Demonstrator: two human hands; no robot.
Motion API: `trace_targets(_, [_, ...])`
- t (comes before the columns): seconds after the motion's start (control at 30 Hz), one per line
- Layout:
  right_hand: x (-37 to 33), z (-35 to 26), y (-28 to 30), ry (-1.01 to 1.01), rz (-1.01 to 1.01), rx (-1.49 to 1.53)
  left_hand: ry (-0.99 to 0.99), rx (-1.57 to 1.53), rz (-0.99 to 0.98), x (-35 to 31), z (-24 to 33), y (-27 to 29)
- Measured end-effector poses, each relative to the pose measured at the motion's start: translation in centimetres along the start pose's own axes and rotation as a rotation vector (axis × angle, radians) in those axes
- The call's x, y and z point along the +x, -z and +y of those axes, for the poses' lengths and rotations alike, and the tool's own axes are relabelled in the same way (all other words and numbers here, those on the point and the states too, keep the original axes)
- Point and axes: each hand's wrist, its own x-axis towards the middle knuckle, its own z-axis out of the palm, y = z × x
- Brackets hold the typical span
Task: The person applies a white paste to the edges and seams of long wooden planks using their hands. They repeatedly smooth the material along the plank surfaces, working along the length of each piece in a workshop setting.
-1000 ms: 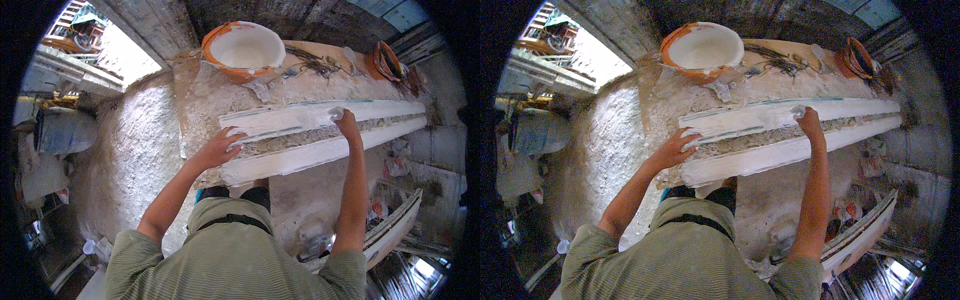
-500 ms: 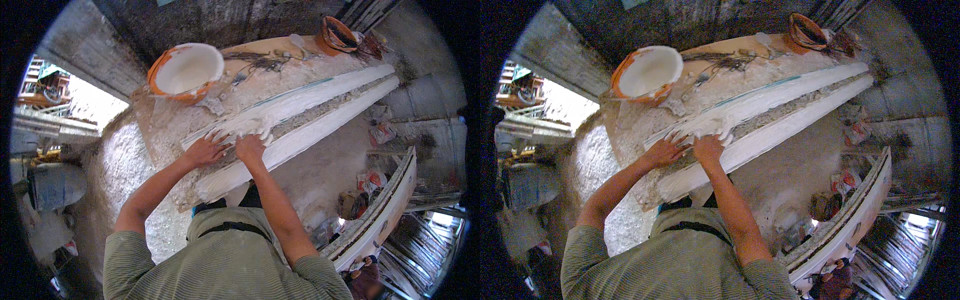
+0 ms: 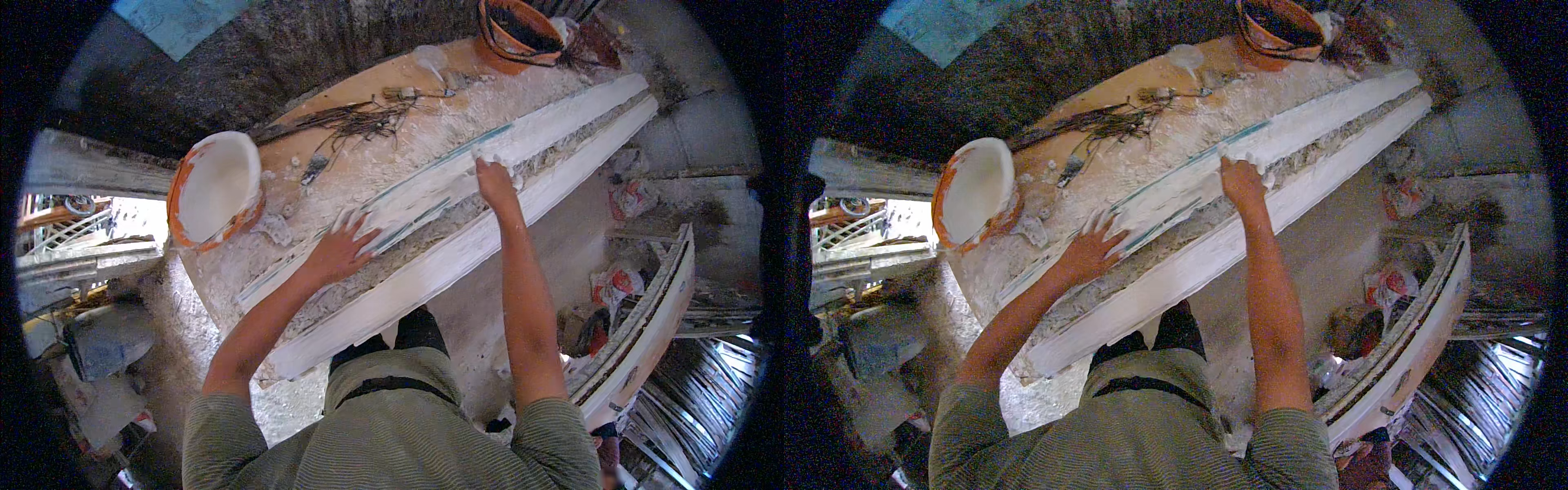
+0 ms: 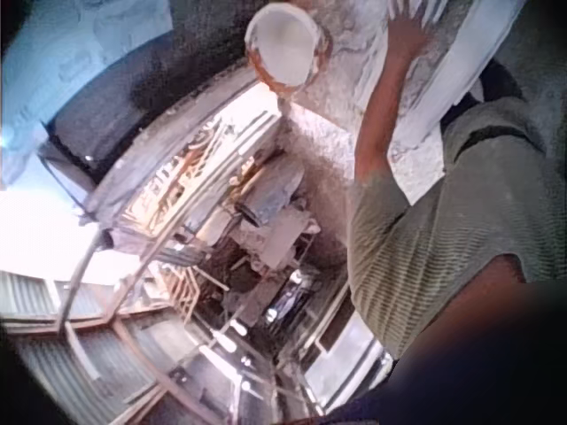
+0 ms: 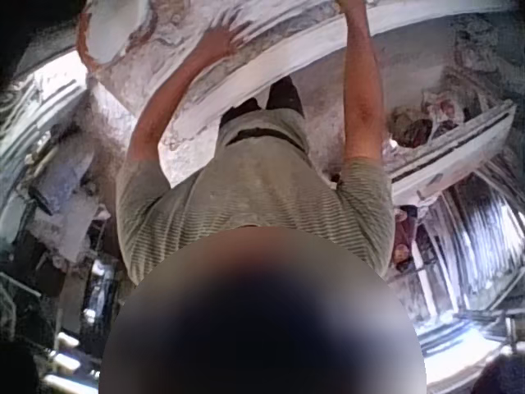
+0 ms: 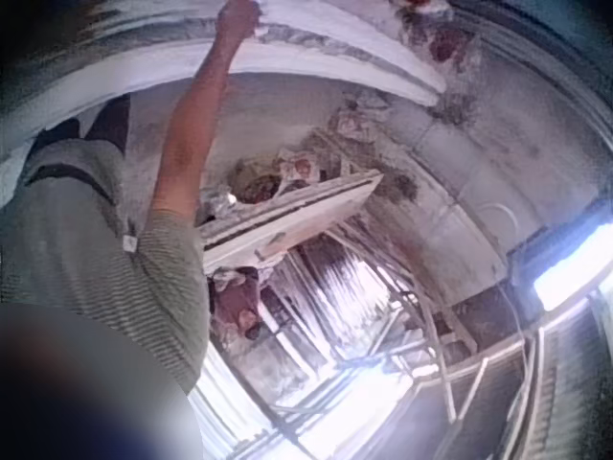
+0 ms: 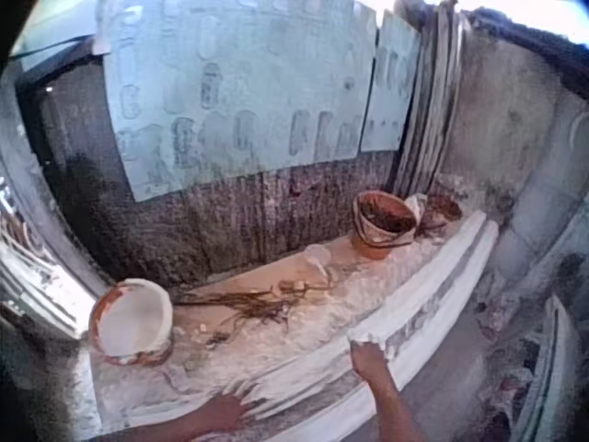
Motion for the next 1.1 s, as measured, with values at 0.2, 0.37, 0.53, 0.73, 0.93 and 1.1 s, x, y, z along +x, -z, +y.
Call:
trace_targets(0.2, [-10.4,-9.3,-5.9,0.106,-0.033,0.053,0.001,0.069,-0.229,-0.4,1.0,1.0])
trace_targets(0.37, [-7.0,-5.9,-5.7,-0.153,-0.12,0.263,-0.19,0.016,-0.089,9.4,2.9,1.5])
trace_targets(0.53, [5.8,10.0,-3.2,0.133,0.187,-0.419,-0.335,0.033,0.208,21.4,6.5,1.4])
trace_targets(0.73, [12.3,18.0,-0.7,-0.003,0.45,-0.496,-0.216,-0.073,0.265,19.4,6.5,0.1])
trace_targets(0.93, [1.0,0.2,-13.9,-0.122,0.356,-0.209,-0.216,-0.085,0.185,1.5,0.6,-1.9])
trace_targets(1.1, [-11.6,-16.3,-17.5,-0.066,0.141,-0.148,-0.077,-0.029,0.002,-16.3,-4.1,-2.9])
